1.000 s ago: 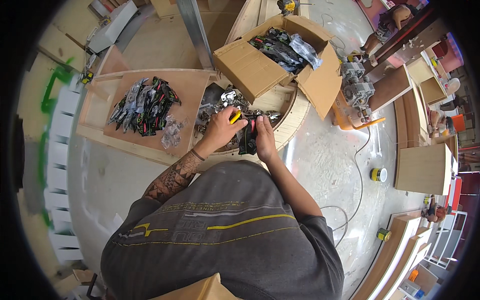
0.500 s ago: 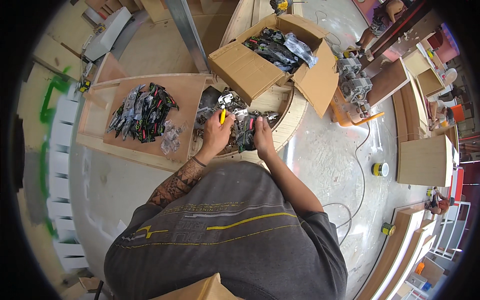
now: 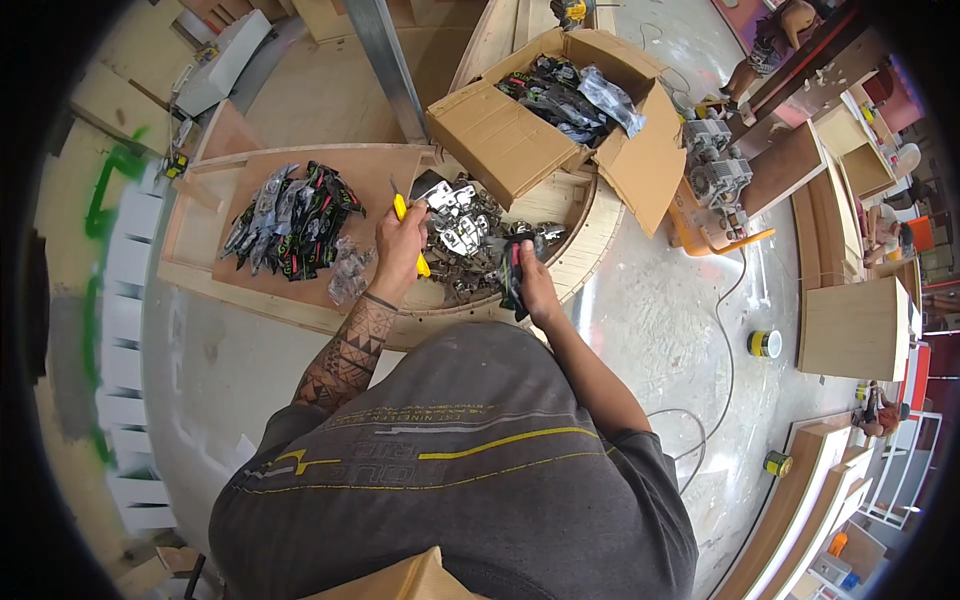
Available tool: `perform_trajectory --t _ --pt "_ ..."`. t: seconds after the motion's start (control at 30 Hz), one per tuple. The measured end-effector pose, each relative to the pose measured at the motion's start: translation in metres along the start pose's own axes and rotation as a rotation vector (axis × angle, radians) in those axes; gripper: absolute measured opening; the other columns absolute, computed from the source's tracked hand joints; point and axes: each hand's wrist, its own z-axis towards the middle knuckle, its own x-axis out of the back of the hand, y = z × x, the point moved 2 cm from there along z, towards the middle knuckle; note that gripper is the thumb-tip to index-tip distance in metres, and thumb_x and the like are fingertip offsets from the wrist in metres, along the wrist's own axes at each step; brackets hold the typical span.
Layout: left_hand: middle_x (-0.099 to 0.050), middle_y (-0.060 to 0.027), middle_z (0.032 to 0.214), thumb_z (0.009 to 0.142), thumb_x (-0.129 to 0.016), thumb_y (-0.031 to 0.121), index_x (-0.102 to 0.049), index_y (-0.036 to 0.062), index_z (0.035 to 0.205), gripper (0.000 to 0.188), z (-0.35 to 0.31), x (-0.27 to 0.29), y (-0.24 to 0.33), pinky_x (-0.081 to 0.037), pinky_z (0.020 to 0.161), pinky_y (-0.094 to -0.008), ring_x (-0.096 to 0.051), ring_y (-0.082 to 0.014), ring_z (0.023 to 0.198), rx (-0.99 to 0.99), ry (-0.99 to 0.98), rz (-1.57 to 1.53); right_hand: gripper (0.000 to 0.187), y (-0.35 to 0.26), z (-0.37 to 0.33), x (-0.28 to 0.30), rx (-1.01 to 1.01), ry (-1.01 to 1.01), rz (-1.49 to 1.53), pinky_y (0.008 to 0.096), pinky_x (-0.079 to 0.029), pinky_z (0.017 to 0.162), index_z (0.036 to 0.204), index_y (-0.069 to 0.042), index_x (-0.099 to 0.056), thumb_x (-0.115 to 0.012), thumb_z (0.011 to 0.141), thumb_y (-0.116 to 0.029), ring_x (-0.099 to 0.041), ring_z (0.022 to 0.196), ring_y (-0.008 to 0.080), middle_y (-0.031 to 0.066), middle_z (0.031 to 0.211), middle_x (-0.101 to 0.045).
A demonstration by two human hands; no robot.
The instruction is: The person removes metal cabinet hinges from plastic bags using a yellow utility knife and places them on a wooden surface.
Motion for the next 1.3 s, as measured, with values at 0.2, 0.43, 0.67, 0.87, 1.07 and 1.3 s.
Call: perform_trajectory --t 0.2,0.43,0.67,0.87,1.07,1.3 --pt "-0.065 -0.0018 0.084 0.102 -0.069 0.018 -0.064 0.0083 0.099 0.011 -0.001 -0.004 -0.025 -0.035 0.047 -0.0224 -0.046 -0.0040 0.055 0.136 0.004 -0.067 0.052 -0.016 -0.003 0.005 0.196 0.096 0.179 0.0257 -0.046 0.064 0.106 -0.006 -0.068 -0.084 0.088 -0.052 -0.055 0.072 0.0078 -0.0025 0.086 -0.063" --pt "-0.067 -0.0009 0.085 0.102 -0.068 0.023 -0.068 0.0060 0.101 0.017 -0.020 -0.020 -0.040 -0.041 0.050 -0.0241 -0.052 -0.0058 0.058 0.290 -0.156 -0.049 0.030 -0.017 -0.009 -0.012 0.066 -0.178 0.242 0.0242 -0.048 0.062 0.109 -0.008 -0.072 -0.086 0.091 -0.028 -0.060 0.070 0.0060 -0.0029 0.091 -0.071" --pt "-0.064 -0.0011 0.093 0.104 -0.072 0.027 -0.064 0.0079 0.105 0.021 -0.031 -0.017 -0.045 -0.043 0.056 -0.0220 -0.050 -0.0047 0.065 0.311 -0.337 -0.269 0.018 -0.021 -0.009 -0.015 -0.089 -0.331 0.463 0.0278 -0.055 0.077 0.115 -0.011 -0.072 -0.075 0.100 -0.022 -0.068 0.085 0.0090 -0.0026 0.100 -0.074" --pt "-0.073 -0.0108 0.085 0.097 -0.073 0.023 -0.071 0.0059 0.107 0.020 -0.021 0.007 -0.032 -0.055 0.064 -0.0369 -0.071 -0.0237 0.073 -0.409 -0.273 0.552 0.016 -0.049 0.011 -0.001 0.209 -0.094 0.133 0.0271 -0.049 0.066 0.095 -0.010 -0.077 -0.078 0.098 -0.025 -0.061 0.070 0.0076 -0.0043 0.084 -0.071" --pt "-0.074 -0.0181 0.089 0.091 -0.077 0.030 -0.069 0.0083 0.101 0.025 -0.042 0.003 -0.054 -0.058 0.071 -0.0508 -0.073 -0.0412 0.084 -0.348 -0.460 1.132 0.040 -0.052 0.024 0.025 0.494 0.142 -0.620 0.0422 -0.046 0.060 0.083 0.000 -0.067 -0.081 0.091 -0.036 -0.054 0.059 0.0254 0.0142 0.065 -0.060" --pt "-0.073 -0.0151 0.086 0.091 -0.074 0.024 -0.065 0.0080 0.096 0.019 -0.040 -0.012 -0.086 -0.057 0.069 -0.0507 -0.073 -0.0382 0.083 -0.511 -0.428 1.160 0.037 -0.019 0.049 0.041 0.588 0.387 -0.851 0.0490 -0.056 0.072 0.102 -0.003 -0.072 -0.078 0.093 -0.038 -0.071 0.081 0.0446 0.0228 0.086 -0.073"
